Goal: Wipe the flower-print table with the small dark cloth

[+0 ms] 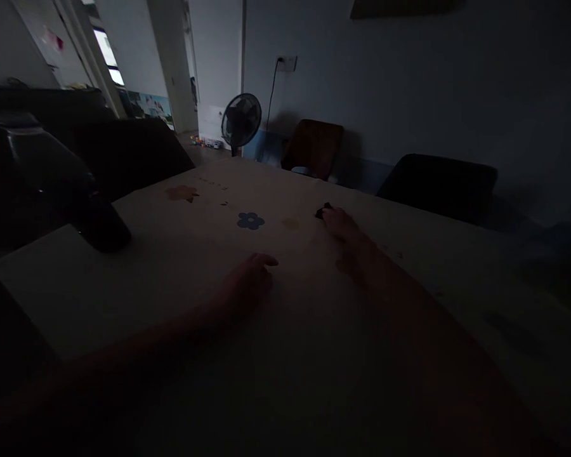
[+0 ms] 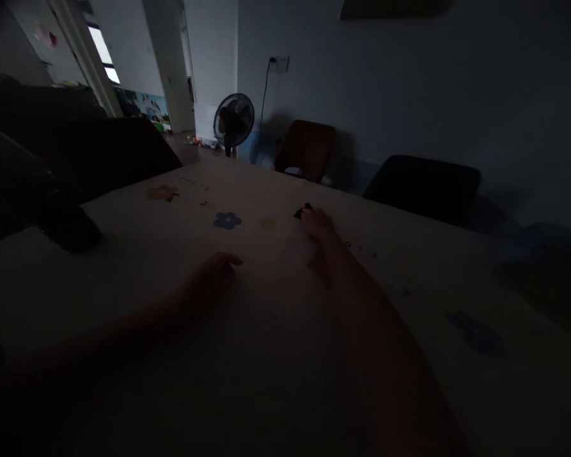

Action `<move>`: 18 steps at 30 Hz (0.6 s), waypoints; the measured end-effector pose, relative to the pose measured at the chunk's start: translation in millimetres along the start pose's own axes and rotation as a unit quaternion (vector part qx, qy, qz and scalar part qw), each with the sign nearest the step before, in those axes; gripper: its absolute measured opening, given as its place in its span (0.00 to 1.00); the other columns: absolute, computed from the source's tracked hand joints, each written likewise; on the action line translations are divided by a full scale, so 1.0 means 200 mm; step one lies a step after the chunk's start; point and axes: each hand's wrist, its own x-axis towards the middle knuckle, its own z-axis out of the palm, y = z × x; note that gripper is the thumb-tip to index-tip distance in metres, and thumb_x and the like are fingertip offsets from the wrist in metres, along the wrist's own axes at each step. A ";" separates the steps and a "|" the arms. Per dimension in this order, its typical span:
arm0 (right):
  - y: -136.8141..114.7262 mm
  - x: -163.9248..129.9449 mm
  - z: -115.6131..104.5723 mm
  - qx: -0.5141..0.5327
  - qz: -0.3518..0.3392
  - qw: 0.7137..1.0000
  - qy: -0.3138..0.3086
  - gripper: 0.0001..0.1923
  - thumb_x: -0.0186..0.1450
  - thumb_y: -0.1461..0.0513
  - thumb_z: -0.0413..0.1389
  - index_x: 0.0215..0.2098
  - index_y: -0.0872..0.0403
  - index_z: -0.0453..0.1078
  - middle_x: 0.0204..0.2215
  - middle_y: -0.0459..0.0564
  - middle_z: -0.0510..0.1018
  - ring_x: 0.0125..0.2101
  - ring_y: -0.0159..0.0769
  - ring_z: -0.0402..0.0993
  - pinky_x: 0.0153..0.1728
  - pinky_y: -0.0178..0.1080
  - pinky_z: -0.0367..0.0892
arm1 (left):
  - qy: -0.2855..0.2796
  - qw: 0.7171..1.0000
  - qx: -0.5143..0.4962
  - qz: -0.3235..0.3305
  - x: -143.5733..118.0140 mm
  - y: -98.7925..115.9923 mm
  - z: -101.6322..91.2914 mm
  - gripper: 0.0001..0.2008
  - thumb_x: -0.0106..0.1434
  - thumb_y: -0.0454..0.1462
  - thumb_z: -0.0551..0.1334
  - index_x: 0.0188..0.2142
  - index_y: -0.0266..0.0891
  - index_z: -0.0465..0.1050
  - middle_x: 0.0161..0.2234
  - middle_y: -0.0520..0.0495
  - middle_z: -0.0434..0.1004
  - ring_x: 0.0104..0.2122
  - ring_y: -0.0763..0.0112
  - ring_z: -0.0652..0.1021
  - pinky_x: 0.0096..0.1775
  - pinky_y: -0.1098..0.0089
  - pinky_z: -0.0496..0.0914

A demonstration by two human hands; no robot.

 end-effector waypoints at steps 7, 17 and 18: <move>-0.44 -0.21 -0.09 0.038 -0.111 0.992 -0.040 0.26 0.72 0.61 0.37 0.59 0.52 0.71 0.63 0.52 0.68 0.63 0.50 0.61 0.60 0.55 0.61 | 0.055 0.998 -0.035 -0.011 0.08 -0.04 -0.06 0.15 0.61 0.31 0.54 0.46 0.39 0.73 0.44 0.43 0.77 0.43 0.64 0.77 0.49 0.61 0.71; -0.93 -1.03 -0.29 0.155 -0.254 0.954 -0.037 0.22 0.74 0.59 0.43 0.62 0.48 0.68 0.67 0.49 0.61 0.68 0.43 0.52 0.66 0.54 0.53 | 0.143 0.981 -0.116 -0.060 0.17 -0.07 -0.14 0.15 0.58 0.29 0.54 0.45 0.35 0.70 0.50 0.38 0.75 0.45 0.62 0.77 0.46 0.62 0.74; -0.95 -1.11 -0.32 0.161 -0.255 0.953 -0.037 0.22 0.73 0.59 0.44 0.62 0.48 0.68 0.67 0.49 0.61 0.68 0.43 0.52 0.66 0.54 0.53 | 0.144 0.981 -0.115 -0.064 0.17 -0.08 -0.14 0.15 0.57 0.29 0.54 0.44 0.35 0.70 0.50 0.38 0.75 0.44 0.63 0.77 0.45 0.63 0.74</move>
